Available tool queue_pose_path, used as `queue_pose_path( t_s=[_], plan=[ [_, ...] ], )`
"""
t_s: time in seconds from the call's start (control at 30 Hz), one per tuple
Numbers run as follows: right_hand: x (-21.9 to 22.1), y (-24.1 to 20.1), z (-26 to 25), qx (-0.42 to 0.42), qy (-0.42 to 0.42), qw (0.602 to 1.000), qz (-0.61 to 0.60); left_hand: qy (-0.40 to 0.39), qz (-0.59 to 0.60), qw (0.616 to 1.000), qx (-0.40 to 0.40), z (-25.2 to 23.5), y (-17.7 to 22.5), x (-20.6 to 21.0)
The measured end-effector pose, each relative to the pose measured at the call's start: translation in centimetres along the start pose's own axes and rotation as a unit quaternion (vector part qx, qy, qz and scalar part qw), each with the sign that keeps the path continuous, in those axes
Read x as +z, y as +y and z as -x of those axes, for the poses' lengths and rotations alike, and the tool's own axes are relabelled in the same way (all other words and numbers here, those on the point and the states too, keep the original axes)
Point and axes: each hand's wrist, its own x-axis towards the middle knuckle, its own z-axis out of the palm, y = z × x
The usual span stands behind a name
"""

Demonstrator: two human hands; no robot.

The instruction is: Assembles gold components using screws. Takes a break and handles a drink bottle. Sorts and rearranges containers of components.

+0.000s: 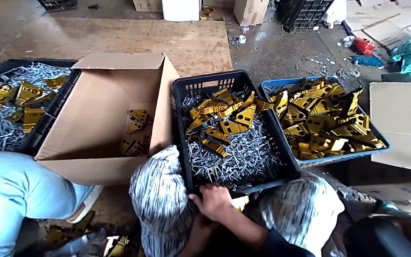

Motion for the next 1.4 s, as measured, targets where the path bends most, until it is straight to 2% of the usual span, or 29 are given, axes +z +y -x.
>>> queue_pose_path(
  t_s=[0.03,0.07,0.1,0.13,0.17,0.2,0.3,0.37,0.43,0.5,0.6,0.7,0.83,0.87,0.93,1.03,1.1,1.13,1.2,1.27,1.3,1.4],
  plan=[
    [0.2,0.5,0.5,-0.031,0.033,0.999,-0.028,0.005,-0.019,0.999,0.027,0.0,0.1,-0.2],
    [0.6,1.2,1.1,-0.077,0.108,0.989,-0.069,0.017,-0.048,0.996,0.078,0.0,0.0,-0.4],
    [1.3,2.1,1.8,-0.135,0.227,0.956,-0.127,0.03,-0.09,0.985,0.147,-0.2,0.0,-0.6],
    [1.8,3.0,2.2,-0.195,0.344,0.897,-0.199,0.048,-0.128,0.965,0.223,-0.5,0.4,-0.6],
    [1.8,3.7,2.4,-0.238,0.417,0.833,-0.276,0.062,-0.159,0.943,0.285,-0.9,1.4,-0.5],
    [1.4,4.2,2.6,-0.26,0.453,0.777,-0.35,0.072,-0.183,0.923,0.33,-1.3,2.6,-0.2],
    [-0.2,5.2,2.5,-0.273,0.42,0.66,-0.56,0.074,-0.225,0.873,0.427,-3.1,5.7,0.9],
    [-1.3,5.8,2.4,-0.285,0.413,0.614,-0.609,0.057,-0.23,0.859,0.455,-3.9,6.9,1.3],
    [-2.0,5.9,2.9,-0.3,0.434,0.588,-0.613,0.045,-0.236,0.853,0.464,-4.0,7.5,1.6],
    [-2.1,5.9,3.3,-0.325,0.45,0.592,-0.585,0.042,-0.245,0.842,0.478,-3.9,7.7,1.7],
    [-2.0,6.3,3.0,-0.357,0.455,0.621,-0.528,0.032,-0.244,0.836,0.49,-4.4,7.5,1.7],
    [-2.0,6.9,2.9,-0.338,0.429,0.634,-0.548,-0.004,-0.207,0.854,0.478,-4.7,7.5,1.3],
    [-2.7,7.8,3.1,-0.318,0.395,0.584,-0.634,-0.113,-0.121,0.892,0.42,-5.4,7.7,0.4],
    [-2.8,7.8,3.2,-0.313,0.399,0.574,-0.643,-0.121,-0.116,0.895,0.414,-5.5,7.6,0.2],
    [-2.7,7.8,3.4,-0.304,0.437,0.579,-0.617,-0.114,-0.136,0.89,0.42,-5.6,7.6,0.1],
    [-2.2,7.6,3.7,-0.312,0.521,0.642,-0.468,-0.054,-0.194,0.881,0.428,-5.0,7.7,0.6],
    [-1.9,7.4,4.0,-0.348,0.539,0.684,-0.347,-0.04,-0.203,0.885,0.418,-4.9,7.5,0.8],
    [-2.0,7.5,4.2,-0.359,0.521,0.708,-0.313,-0.051,-0.185,0.893,0.408,-5.0,7.3,0.5],
    [-2.2,8.6,5.3,-0.352,0.434,0.785,-0.268,-0.11,-0.099,0.92,0.363,-5.3,6.6,-0.4],
    [-2.1,10.1,6.1,-0.308,0.357,0.863,-0.184,-0.19,-0.014,0.933,0.306,-5.5,6.1,-1.6],
    [-1.7,10.6,6.4,-0.287,0.342,0.886,-0.126,-0.221,-0.009,0.931,0.29,-5.6,5.9,-2.2],
    [0.0,10.6,6.7,-0.26,0.335,0.905,-0.03,-0.243,-0.081,0.918,0.302,-5.9,5.1,-3.0]
  ],
)
